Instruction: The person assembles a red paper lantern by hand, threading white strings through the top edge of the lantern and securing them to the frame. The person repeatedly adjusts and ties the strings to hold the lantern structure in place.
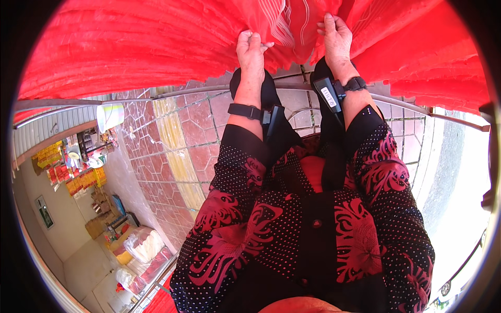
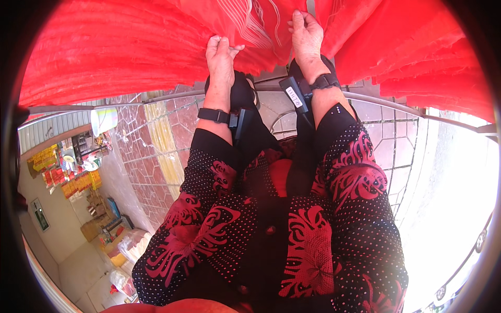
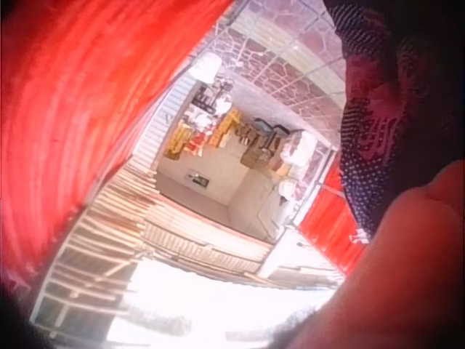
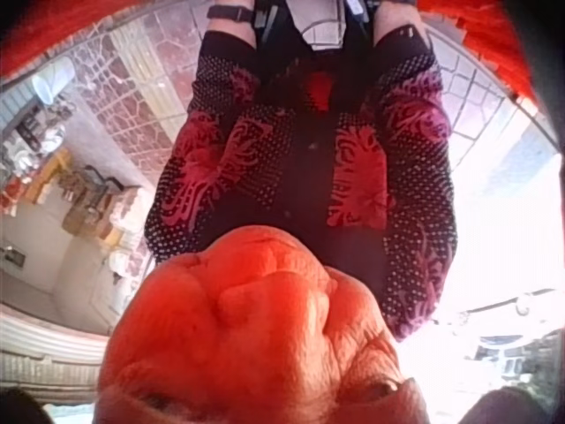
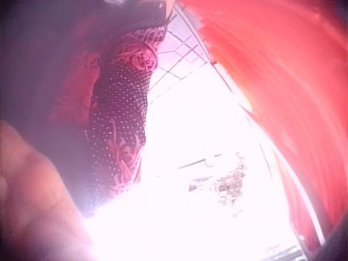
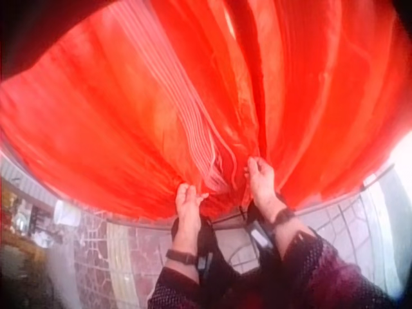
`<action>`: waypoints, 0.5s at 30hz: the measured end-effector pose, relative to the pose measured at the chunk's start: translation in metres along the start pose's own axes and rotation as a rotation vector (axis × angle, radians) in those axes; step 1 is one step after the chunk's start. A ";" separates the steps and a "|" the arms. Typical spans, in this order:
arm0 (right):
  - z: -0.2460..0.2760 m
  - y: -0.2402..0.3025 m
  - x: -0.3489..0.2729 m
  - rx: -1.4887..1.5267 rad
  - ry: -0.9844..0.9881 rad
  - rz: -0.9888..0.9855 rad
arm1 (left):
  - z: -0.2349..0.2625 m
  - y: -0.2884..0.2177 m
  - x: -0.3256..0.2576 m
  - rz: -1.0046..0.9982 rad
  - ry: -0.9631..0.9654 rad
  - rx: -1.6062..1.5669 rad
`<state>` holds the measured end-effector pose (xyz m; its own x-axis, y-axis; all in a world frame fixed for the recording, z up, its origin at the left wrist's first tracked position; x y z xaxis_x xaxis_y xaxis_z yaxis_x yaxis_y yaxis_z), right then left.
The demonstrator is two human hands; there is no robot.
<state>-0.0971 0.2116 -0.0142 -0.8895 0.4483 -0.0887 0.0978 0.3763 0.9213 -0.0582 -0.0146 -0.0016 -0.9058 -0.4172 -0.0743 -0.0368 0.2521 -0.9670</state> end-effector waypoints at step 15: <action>0.004 0.004 0.002 -0.025 0.022 0.005 | -0.016 -0.008 -0.009 -0.160 0.056 -0.037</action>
<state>-0.0969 0.2174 -0.0123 -0.8987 0.4319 -0.0756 0.0915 0.3534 0.9310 -0.0567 0.0005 0.0107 -0.9090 -0.4059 0.0944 -0.1969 0.2187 -0.9557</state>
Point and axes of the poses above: each hand's wrist, its own x-axis towards the middle knuckle, its own z-axis out of the back of the hand, y = z × x, the point moved 6 cm from there along x, towards the middle knuckle, and after that the axes turned 11 degrees about -y, right-handed, at the moved point
